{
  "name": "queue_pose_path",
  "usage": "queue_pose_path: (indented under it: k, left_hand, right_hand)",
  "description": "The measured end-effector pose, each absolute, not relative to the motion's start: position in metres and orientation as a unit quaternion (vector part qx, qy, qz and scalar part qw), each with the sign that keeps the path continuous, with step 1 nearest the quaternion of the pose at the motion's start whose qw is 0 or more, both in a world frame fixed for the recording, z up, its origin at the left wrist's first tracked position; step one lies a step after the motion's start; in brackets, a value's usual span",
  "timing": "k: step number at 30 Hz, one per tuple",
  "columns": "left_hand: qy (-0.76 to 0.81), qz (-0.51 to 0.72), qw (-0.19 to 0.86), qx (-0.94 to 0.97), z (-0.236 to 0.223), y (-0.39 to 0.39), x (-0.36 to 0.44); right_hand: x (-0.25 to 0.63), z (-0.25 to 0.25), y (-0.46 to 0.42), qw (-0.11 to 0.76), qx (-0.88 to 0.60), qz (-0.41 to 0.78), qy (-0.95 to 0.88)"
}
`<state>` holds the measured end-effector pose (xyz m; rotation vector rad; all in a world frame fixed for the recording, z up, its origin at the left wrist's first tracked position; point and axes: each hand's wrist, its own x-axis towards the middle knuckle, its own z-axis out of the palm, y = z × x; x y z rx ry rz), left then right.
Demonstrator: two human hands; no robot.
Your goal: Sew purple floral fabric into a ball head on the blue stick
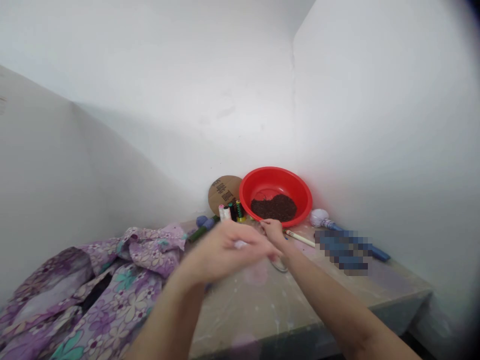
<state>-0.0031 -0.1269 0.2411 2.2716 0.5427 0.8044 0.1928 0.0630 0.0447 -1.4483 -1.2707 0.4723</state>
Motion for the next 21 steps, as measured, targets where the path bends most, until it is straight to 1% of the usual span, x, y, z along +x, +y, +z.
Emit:
queue_pose_path:
  k: [2, 4, 7, 9, 11, 13, 16, 18, 21]
  left_hand:
    - [0.149, 0.231, 0.263, 0.925, 0.226, -0.143, 0.027]
    - [0.112, 0.139, 0.166, 0.970, 0.203, -0.152, 0.052]
    - [0.176, -0.007, -0.015, 0.984, 0.172, -0.155, 0.073]
    - [0.239, -0.042, -0.073, 0.967, 0.167, -0.154, 0.074]
    - [0.280, 0.010, -0.091, 0.956, 0.177, -0.147, 0.066]
    - [0.321, 0.118, -0.070, 0.937, 0.193, -0.132, 0.052]
    - [0.375, 0.241, 0.025, 0.895, 0.201, -0.090, 0.024]
    - [0.428, 0.326, 0.050, 0.841, 0.186, -0.056, 0.004]
    - [0.534, 0.353, 0.043, 0.767, 0.140, -0.012, -0.023]
  right_hand:
    - [0.193, 0.059, 0.065, 0.580, -0.586, 0.247, -0.509]
    - [0.198, 0.074, 0.066, 0.605, -0.567, 0.278, -0.485]
    - [0.211, 0.097, 0.067, 0.635, -0.539, 0.314, -0.456]
    - [0.218, 0.108, 0.066, 0.647, -0.525, 0.329, -0.444]
    - [0.221, 0.114, 0.064, 0.656, -0.515, 0.334, -0.438]
    - [0.216, 0.115, 0.061, 0.662, -0.505, 0.330, -0.445]
    - [0.197, 0.108, 0.055, 0.655, -0.489, 0.319, -0.480]
    - [0.180, 0.098, 0.051, 0.639, -0.484, 0.311, -0.511]
    - [0.157, 0.078, 0.041, 0.618, -0.485, 0.289, -0.547]
